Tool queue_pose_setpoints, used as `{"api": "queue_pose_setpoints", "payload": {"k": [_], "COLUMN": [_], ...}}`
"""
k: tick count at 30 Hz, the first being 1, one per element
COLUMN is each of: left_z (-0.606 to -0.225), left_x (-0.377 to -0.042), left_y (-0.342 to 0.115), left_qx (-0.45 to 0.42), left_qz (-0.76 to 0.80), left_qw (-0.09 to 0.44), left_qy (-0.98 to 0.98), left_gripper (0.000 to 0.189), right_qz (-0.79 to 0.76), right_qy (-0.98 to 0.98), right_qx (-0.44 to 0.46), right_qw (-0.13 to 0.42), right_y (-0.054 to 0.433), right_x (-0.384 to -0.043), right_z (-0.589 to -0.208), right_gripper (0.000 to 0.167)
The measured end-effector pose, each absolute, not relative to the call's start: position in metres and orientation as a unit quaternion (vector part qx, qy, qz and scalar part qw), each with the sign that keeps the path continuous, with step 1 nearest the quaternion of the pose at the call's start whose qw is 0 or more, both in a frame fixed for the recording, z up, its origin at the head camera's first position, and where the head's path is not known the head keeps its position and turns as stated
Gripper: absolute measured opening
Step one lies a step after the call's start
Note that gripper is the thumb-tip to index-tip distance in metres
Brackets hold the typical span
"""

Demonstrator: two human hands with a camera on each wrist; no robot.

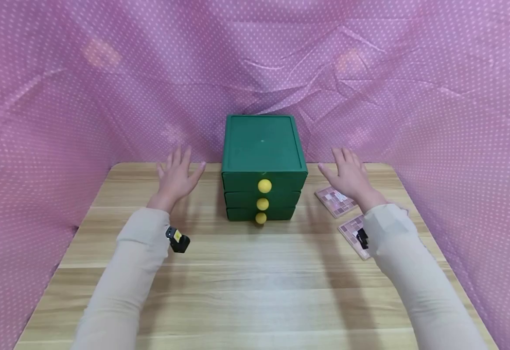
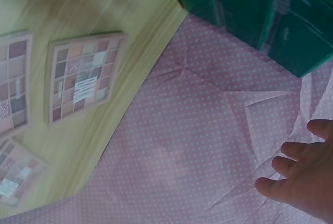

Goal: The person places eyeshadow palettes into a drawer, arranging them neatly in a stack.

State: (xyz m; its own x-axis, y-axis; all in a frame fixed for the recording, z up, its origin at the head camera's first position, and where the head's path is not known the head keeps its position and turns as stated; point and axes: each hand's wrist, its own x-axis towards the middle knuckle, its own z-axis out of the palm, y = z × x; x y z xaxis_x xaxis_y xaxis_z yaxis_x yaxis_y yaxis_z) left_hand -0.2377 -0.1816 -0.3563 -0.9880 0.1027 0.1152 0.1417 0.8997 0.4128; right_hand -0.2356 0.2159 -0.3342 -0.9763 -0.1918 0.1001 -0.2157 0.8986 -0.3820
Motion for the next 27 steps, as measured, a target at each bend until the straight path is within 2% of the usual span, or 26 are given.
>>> {"api": "queue_pose_setpoints", "payload": {"k": [4, 13, 22, 27], "left_z": [-0.353, -0.351, -0.349, -0.355], "left_x": [-0.242, -0.252, -0.256, -0.26], "left_y": [-0.178, -0.165, -0.152, -0.148], "left_qx": [-0.059, -0.072, -0.084, -0.056], "left_qz": [-0.236, -0.363, -0.448, -0.509], "left_qw": [0.041, 0.016, 0.039, 0.024], "left_qy": [-0.969, -0.929, -0.889, -0.859], "left_gripper": [0.073, 0.07, 0.063, 0.06], "right_qz": [0.219, 0.321, 0.386, 0.405], "right_qy": [-0.969, -0.933, -0.897, -0.877], "right_qx": [0.102, 0.104, 0.116, 0.13], "right_qw": [0.047, 0.128, 0.183, 0.224], "right_y": [0.21, 0.194, 0.171, 0.159], "right_x": [-0.236, -0.233, -0.224, -0.219], "right_z": [-0.333, -0.327, -0.319, -0.324], "right_gripper": [0.072, 0.061, 0.052, 0.049]}}
